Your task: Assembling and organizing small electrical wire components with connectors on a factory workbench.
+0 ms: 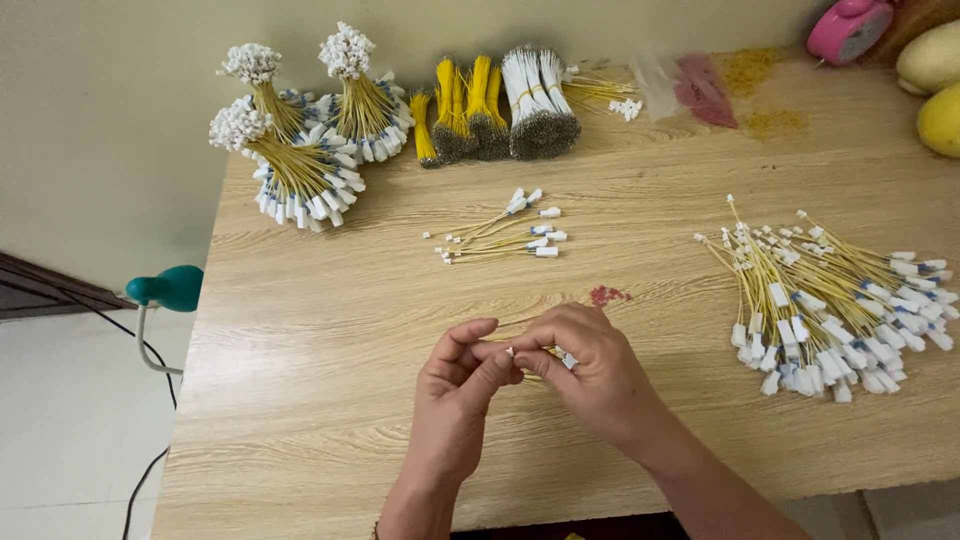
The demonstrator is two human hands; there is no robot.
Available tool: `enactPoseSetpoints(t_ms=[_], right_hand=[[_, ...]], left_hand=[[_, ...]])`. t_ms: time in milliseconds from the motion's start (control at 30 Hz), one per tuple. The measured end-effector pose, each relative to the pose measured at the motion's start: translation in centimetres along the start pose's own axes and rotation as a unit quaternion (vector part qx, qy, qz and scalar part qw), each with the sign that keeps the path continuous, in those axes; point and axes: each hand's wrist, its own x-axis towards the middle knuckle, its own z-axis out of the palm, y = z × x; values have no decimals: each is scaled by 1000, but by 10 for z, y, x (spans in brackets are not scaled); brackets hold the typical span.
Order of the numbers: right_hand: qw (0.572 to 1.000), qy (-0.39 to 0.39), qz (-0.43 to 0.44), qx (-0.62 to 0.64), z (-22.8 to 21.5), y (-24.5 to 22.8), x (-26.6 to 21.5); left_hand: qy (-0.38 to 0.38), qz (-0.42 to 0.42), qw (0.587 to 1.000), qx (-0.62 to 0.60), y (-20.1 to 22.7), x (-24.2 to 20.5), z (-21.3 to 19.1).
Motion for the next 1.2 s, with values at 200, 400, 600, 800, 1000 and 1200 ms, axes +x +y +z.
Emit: enactPoseSetpoints(t_ms=[200, 400, 600, 800, 1000, 1200], right_hand=[[999, 10, -42, -28, 0, 2, -1], [992, -64, 65, 92, -3, 6, 0], [988, -60, 86, 116, 3, 9, -1], [981, -34, 124, 145, 14, -3, 0], [998, -22, 22, -57, 16, 40, -11], [938, 31, 259, -228, -31, 113, -29]], left_hand=[[-16, 5, 999, 29, -3, 1, -5], [7, -37, 999, 27, 7, 5, -5], [-13, -35, 999, 32, -1, 6, -13], [-3, -5, 998, 66, -13, 5, -21], [64, 18, 938, 342, 5, 5, -24], [81, 144, 706, 688, 21, 27, -67]])
